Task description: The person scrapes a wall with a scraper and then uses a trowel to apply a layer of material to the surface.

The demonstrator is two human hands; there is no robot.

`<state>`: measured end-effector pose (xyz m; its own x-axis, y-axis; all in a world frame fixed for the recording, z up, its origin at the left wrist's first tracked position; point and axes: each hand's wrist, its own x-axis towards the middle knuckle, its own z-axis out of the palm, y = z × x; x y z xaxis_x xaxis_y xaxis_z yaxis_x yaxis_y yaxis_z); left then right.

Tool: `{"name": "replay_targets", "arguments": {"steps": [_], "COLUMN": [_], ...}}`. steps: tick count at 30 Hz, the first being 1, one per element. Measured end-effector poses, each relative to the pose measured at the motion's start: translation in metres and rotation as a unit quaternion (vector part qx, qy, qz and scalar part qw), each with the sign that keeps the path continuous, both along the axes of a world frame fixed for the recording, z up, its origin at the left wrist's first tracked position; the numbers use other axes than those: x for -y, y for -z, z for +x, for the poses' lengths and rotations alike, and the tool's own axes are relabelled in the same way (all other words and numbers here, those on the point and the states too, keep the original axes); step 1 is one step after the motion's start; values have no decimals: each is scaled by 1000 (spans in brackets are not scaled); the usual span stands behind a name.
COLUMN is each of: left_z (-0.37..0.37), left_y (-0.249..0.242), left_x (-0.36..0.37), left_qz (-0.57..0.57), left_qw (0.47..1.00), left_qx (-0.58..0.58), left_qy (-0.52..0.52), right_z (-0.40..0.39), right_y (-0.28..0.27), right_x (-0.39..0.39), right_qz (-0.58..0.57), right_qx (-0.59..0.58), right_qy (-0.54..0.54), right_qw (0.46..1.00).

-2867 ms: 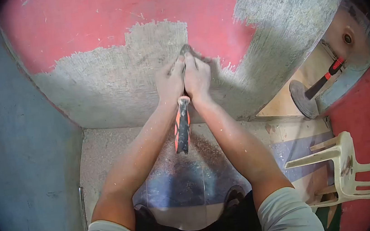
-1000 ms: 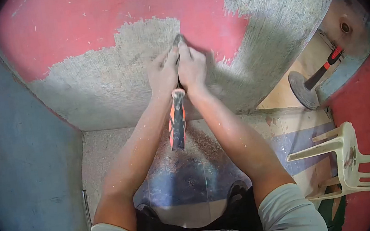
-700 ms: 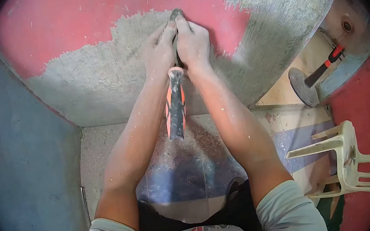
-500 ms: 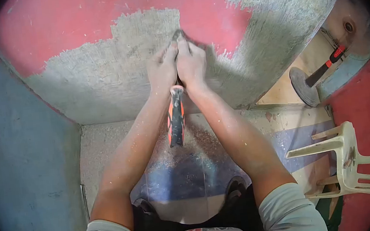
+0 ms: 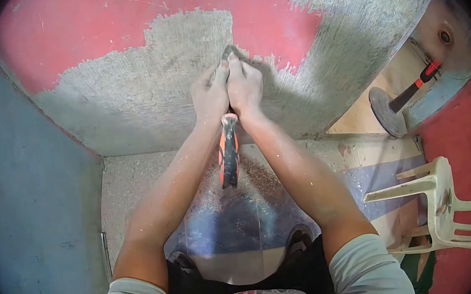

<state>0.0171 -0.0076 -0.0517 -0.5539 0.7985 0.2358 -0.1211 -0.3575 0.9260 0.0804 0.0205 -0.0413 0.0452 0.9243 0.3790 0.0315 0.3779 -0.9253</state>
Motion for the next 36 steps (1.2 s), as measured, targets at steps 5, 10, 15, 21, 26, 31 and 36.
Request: {"name": "replay_targets", "arguments": {"steps": [5, 10, 15, 21, 26, 31, 36], "left_z": [-6, -6, 7, 9, 8, 4, 0], "left_y": [-26, -37, 10, -19, 16, 1, -46], "left_x": [-10, -15, -4, -8, -6, -16, -15], "left_qz": [19, 51, 20, 48, 5, 55, 68], "left_qw": [999, 998, 998, 997, 999, 998, 996], "left_qx": [-41, 45, 56, 62, 40, -8, 48], "left_qy": [-19, 14, 11, 28, 5, -25, 9], "right_z": [1, -3, 6, 7, 8, 5, 4], "right_y": [-32, -42, 5, -23, 11, -7, -60], "right_x": [-11, -11, -2, -16, -10, -19, -7], "right_qz": [43, 44, -2, 28, 19, 52, 47], "right_qx": [-1, -9, 32, 37, 64, 51, 0], "right_qy": [-12, -2, 13, 6, 26, 23, -6], "right_qw": [999, 999, 999, 999, 997, 997, 999]}}
